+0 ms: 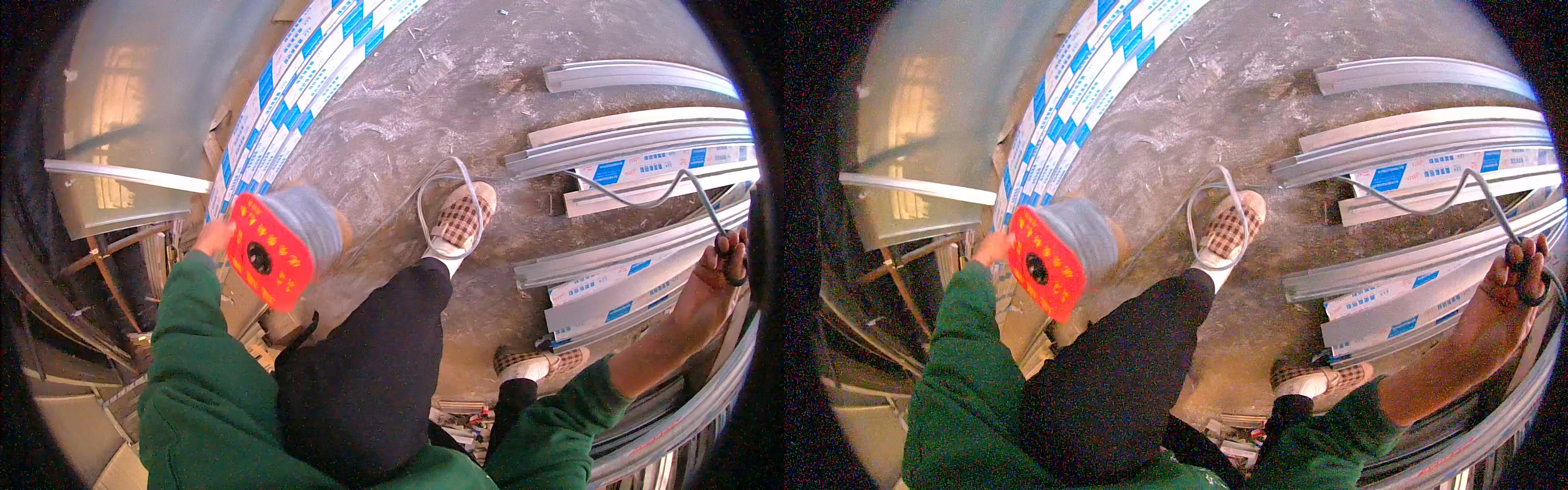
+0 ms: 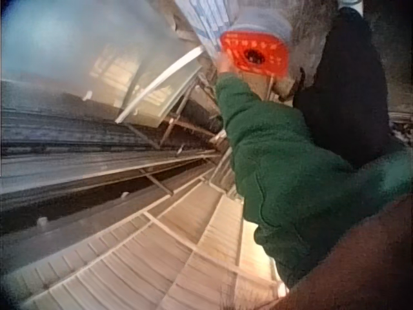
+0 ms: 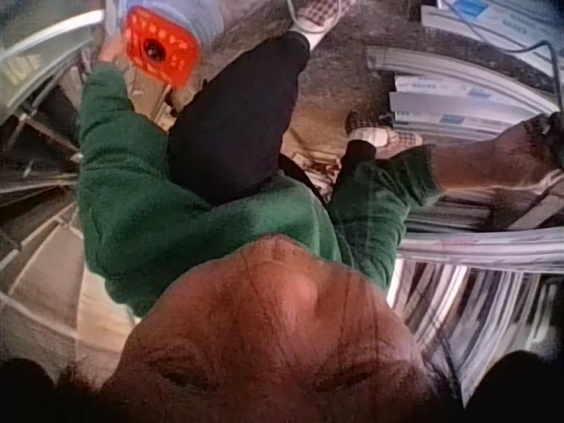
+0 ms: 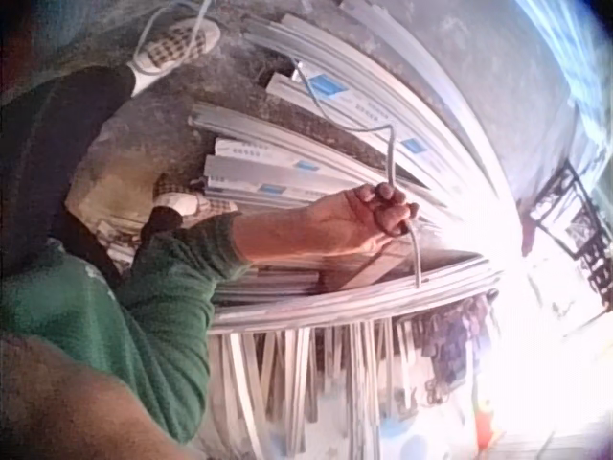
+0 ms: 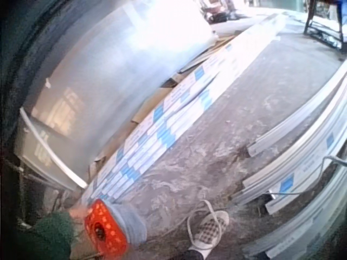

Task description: The person repeatedly pulls lengths of gray cable from a spool, measures them against nearby aluminum profiles, and cuts them to size using shears. The cut pieces are placed on the floor among the profiles.

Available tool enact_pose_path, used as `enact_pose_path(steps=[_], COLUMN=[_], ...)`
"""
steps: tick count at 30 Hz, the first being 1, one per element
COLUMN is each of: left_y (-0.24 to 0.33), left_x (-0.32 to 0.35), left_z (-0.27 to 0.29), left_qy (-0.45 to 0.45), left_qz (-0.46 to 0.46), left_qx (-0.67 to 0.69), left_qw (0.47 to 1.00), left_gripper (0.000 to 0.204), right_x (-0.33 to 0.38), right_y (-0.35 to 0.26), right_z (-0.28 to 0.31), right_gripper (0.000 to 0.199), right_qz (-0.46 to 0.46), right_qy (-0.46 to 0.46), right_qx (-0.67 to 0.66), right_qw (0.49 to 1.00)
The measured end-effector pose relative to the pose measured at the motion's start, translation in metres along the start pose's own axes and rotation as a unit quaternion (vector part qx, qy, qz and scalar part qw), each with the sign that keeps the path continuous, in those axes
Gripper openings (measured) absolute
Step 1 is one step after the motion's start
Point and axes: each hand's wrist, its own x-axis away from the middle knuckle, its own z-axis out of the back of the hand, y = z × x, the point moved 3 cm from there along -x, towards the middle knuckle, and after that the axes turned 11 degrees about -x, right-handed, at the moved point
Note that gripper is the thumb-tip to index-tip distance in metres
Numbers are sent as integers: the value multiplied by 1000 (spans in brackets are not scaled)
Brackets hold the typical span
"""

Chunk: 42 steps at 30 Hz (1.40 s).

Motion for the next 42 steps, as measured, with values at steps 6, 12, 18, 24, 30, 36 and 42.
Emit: enact_pose_path(steps=[6,12,18,24,30,36,42], left_y=[69,286,433,475,482,475,577], left_x=[4,39,67,82,63,-43,-57], left_z=[72,266,348,337,323,364,398], left_qy=[13,380,224,134,-12,311,515], left_qz=[-7,-381,-535,-518,-465,-359,-457], left_qx=[-26,234,422,499,648,407,204], left_qw=[1000,810,697,682,603,780,696], left_gripper=[37,26,22,17,24,26,40], right_x=[18,37,56,68,73,63,45], right_y=[-9,63,155,196,213,206,191], right_z=[-69,-102,-111,-108,-107,-76,-62], right_gripper=[47,43,28,29,26,36,30], right_qz=[-120,-177,-292,-278,-309,-255,-187], right_qy=[-236,-62,28,-10,-6,94,101], right_qx=[-314,7,139,155,144,141,106], right_qw=[912,982,946,948,940,952,971])
